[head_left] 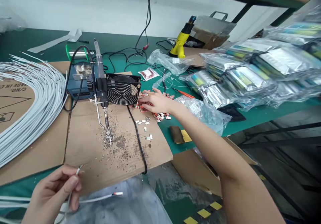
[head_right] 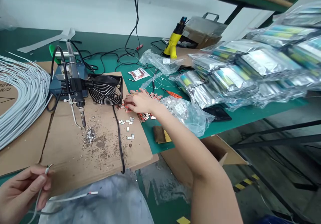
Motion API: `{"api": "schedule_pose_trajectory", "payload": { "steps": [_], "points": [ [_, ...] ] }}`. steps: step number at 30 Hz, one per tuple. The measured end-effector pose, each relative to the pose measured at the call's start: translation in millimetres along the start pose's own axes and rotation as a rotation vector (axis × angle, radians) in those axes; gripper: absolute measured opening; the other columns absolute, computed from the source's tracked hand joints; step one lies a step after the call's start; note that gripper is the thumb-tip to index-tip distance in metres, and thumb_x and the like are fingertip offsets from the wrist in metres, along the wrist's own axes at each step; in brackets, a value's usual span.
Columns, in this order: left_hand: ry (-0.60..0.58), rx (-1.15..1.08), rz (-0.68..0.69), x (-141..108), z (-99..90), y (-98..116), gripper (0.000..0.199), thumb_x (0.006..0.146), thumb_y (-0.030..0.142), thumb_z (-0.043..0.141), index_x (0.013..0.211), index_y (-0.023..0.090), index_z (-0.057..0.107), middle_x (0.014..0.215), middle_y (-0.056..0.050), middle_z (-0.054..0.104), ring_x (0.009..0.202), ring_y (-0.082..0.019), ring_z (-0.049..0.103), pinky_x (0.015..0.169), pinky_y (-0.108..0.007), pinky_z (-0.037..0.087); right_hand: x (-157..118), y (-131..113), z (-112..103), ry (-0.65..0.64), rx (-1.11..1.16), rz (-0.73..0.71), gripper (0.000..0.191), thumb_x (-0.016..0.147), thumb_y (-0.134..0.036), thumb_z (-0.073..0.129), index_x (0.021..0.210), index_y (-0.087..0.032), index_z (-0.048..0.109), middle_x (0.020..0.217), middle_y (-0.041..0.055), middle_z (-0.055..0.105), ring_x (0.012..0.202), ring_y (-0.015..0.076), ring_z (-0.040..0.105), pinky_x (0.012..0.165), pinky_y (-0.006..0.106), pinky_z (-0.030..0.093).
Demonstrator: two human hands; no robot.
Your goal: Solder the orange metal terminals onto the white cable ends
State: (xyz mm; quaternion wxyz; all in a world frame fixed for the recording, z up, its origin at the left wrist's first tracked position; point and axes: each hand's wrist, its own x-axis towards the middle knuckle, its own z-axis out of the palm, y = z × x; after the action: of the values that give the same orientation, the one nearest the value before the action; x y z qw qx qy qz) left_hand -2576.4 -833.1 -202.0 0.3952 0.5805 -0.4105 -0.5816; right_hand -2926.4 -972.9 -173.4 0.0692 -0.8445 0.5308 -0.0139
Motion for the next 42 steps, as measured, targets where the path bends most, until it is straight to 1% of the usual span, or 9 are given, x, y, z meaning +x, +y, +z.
{"api": "schedule_pose_trajectory", "payload": {
  "steps": [5, 9, 13, 15, 19, 24, 35, 38, 42],
  "points": [
    [0.006, 0.041, -0.004, 3, -3.8, -6, 0.018, 0.074, 0.035, 0.064, 0.071, 0.018, 0.056, 0.049, 0.006, 0.055, 0.031, -0.006, 0.045, 0.035, -0.015, 0.037, 9, 4, 1, 0.042, -0.007, 0.001, 0.032, 0.086, -0.022, 0.036, 0.104, -0.017, 0.062, 0.105, 0.0081, 0.065, 0.11, 0.0298, 0.053, 0.095, 0.051, 0.034],
    [-0.012, 0.031, -0.013, 4, -5.8, -8, 0.023, 0.073, 0.038, 0.065, 0.07, 0.018, 0.056, 0.051, 0.006, 0.057, 0.033, -0.005, 0.046, 0.038, -0.013, 0.037, 27, 8, 10, 0.038, -0.021, 0.007, 0.032, 0.085, -0.018, 0.038, 0.103, -0.018, 0.064, 0.122, 0.0085, 0.058, 0.123, 0.037, 0.041, 0.095, 0.059, 0.031],
    [-0.001, 0.024, 0.0, 2, -1.3, -5, 0.023, 0.073, 0.039, 0.065, 0.069, 0.018, 0.057, 0.052, 0.007, 0.055, 0.033, -0.004, 0.045, 0.036, -0.013, 0.037, 16, 11, 8, 0.036, -0.038, -0.01, 0.033, 0.087, -0.024, 0.039, 0.108, -0.022, 0.065, 0.133, 0.0063, 0.05, 0.13, 0.0429, 0.027, 0.093, 0.066, 0.024],
    [0.012, 0.028, 0.013, 1, 2.6, -1, 0.022, 0.073, 0.038, 0.065, 0.069, 0.018, 0.056, 0.051, 0.007, 0.055, 0.032, -0.004, 0.045, 0.035, -0.013, 0.036, 5, 10, 5, 0.021, -0.036, -0.03, 0.032, 0.087, -0.029, 0.042, 0.11, -0.025, 0.064, 0.136, 0.0048, 0.047, 0.129, 0.0408, 0.029, 0.095, 0.062, 0.025],
    [0.019, 0.04, 0.029, -1, 9.1, 6, 0.022, 0.071, 0.038, 0.065, 0.067, 0.018, 0.056, 0.048, 0.008, 0.053, 0.031, -0.003, 0.045, 0.035, -0.011, 0.036, -5, 5, 7, 0.042, -0.027, 0.006, 0.03, 0.088, -0.033, 0.042, 0.106, -0.024, 0.065, 0.123, 0.0051, 0.056, 0.115, 0.028, 0.047, 0.089, 0.043, 0.037],
    [0.028, 0.034, 0.02, -2, 11.8, 10, 0.025, 0.066, 0.039, 0.07, 0.068, 0.017, 0.058, 0.049, 0.007, 0.052, 0.031, -0.004, 0.046, 0.035, -0.013, 0.035, 6, -5, 18, 0.134, -0.065, 0.198, 0.033, 0.084, -0.046, 0.05, 0.09, -0.019, 0.067, 0.1, 0.0138, 0.058, 0.098, 0.0323, 0.047, 0.077, 0.043, 0.034],
    [-0.11, 0.125, -0.046, 3, 10.6, 19, 0.018, 0.071, 0.033, 0.063, 0.069, 0.016, 0.059, 0.049, 0.003, 0.055, 0.037, -0.009, 0.049, 0.037, -0.017, 0.037, -11, -27, 15, 0.207, -0.096, 0.125, 0.021, 0.085, -0.023, 0.046, 0.079, -0.014, 0.064, 0.089, 0.0142, 0.064, 0.091, 0.0294, 0.052, 0.077, 0.04, 0.034],
    [-0.238, 0.305, -0.028, 18, 9.7, 29, 0.021, 0.075, 0.037, 0.06, 0.078, 0.016, 0.063, 0.046, 0.002, 0.056, 0.039, -0.009, 0.048, 0.038, -0.017, 0.036, -24, -49, 13, 0.292, 0.092, 0.158, 0.022, 0.088, -0.027, 0.041, 0.083, -0.015, 0.06, 0.072, 0.0087, 0.064, 0.068, 0.0202, 0.057, 0.064, 0.033, 0.041],
    [-0.418, 0.603, 0.144, 51, 10.0, 44, 0.029, 0.081, 0.038, 0.054, 0.098, 0.016, 0.065, 0.05, 0.003, 0.056, 0.04, -0.008, 0.048, 0.04, -0.016, 0.037, -35, -94, 17, 0.227, 0.866, 0.211, 0.018, 0.082, -0.035, 0.055, 0.078, -0.018, 0.061, 0.065, 0.0027, 0.062, 0.053, 0.0124, 0.054, 0.05, 0.026, 0.044]
  ]
}}
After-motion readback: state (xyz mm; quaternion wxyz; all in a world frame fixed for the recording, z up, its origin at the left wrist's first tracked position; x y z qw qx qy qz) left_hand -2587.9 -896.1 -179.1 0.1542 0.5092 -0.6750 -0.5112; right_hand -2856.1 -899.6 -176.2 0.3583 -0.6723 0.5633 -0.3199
